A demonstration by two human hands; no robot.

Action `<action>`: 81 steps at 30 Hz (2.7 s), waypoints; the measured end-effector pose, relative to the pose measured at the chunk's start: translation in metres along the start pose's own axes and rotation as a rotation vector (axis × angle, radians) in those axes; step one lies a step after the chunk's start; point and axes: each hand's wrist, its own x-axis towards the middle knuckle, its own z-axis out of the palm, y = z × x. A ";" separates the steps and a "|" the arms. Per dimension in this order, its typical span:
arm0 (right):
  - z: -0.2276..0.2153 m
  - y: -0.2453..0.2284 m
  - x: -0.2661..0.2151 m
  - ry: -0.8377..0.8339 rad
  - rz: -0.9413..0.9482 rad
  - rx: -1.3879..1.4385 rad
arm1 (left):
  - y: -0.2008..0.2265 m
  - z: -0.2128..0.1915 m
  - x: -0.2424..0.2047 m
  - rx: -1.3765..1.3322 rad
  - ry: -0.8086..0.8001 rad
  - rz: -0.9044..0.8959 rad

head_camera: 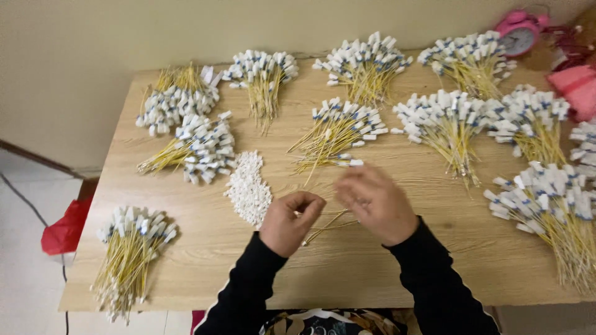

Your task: Assembling small white plastic components onto the ends of thin yellow wires

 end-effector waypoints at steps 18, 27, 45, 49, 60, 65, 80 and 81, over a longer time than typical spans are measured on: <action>0.081 0.020 -0.051 -0.312 0.425 0.562 | -0.043 -0.008 -0.057 -0.041 0.015 -0.203; 0.078 0.019 -0.018 -0.115 0.576 0.615 | -0.078 -0.057 0.014 0.698 0.262 0.106; 0.070 0.022 -0.008 -0.036 0.597 0.651 | -0.113 -0.048 0.068 1.084 0.187 -0.137; 0.070 0.023 -0.010 -0.043 0.607 0.658 | -0.109 -0.050 0.061 1.067 0.201 -0.095; 0.065 0.015 -0.010 -0.035 0.585 0.659 | -0.128 -0.055 0.062 1.084 0.176 -0.041; 0.071 0.018 -0.014 -0.043 0.561 0.647 | -0.122 -0.070 0.054 1.040 0.210 -0.015; 0.069 0.003 -0.016 -0.055 0.530 0.658 | -0.115 -0.054 0.043 1.116 0.039 -0.042; 0.070 0.002 -0.017 -0.051 0.528 0.665 | -0.120 -0.052 0.044 1.134 0.056 -0.042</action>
